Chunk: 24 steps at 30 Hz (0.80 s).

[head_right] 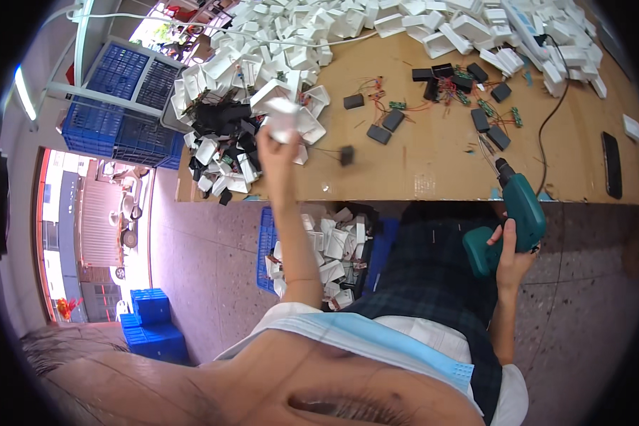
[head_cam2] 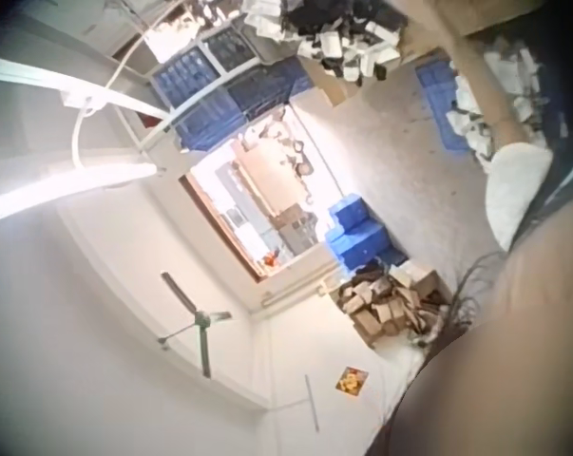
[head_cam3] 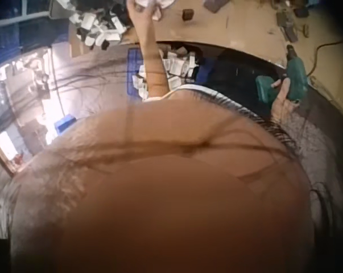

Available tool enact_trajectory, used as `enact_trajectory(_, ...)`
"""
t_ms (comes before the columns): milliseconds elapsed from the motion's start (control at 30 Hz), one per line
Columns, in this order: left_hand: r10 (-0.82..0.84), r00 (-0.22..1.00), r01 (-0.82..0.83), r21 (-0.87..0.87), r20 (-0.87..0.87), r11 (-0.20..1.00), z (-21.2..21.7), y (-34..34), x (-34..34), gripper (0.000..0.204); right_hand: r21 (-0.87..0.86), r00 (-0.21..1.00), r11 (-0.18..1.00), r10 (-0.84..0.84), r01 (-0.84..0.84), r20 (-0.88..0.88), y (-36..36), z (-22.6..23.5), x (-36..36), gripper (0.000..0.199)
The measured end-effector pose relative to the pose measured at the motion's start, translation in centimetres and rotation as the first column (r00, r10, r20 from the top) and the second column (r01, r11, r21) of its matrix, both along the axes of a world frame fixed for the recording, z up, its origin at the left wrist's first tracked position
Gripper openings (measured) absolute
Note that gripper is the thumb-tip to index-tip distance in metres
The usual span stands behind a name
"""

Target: Assembling electronic circuit boards into plastic housings and securing them with screws using an electric screwdriver.

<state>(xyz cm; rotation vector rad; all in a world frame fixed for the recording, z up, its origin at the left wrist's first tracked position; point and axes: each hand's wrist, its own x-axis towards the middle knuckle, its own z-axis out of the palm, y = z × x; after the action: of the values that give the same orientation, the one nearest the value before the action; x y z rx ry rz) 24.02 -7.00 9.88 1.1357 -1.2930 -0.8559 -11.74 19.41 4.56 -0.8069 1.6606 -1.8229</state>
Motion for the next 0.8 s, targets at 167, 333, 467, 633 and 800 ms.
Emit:
enact_trajectory(167,0.374,0.927,-0.355,-0.282,0.013,0.891,7.7,-7.6,13.5,0.065,0.019,1.0,1.0,0.013,-0.013,0.017,-1.5,0.1,0.3,0.027)
enact_trajectory(333,0.809,0.541,-0.583,-0.59,0.232,0.559,14.3,-17.4,20.4,0.073,0.02,1.0,1.0,0.003,-0.004,0.019,-1.6,-0.1,0.5,0.027)
enact_trajectory(467,0.808,0.507,-0.475,-0.685,0.3,0.552,14.6,-23.1,25.1,0.072,0.029,0.999,0.999,-0.026,0.024,0.038,-2.0,-0.1,1.1,0.026)
enact_trajectory(633,0.804,0.239,-0.689,-0.488,0.545,0.536,13.3,-25.0,24.9,0.072,0.057,0.999,0.998,-0.03,0.029,0.016,-1.7,0.1,0.9,0.026)
enact_trajectory(800,0.69,0.67,-0.705,-0.055,0.274,0.707,14.2,-24.6,29.4,0.075,0.059,1.0,0.998,-0.015,0.015,0.005,-1.9,0.2,0.4,0.027)
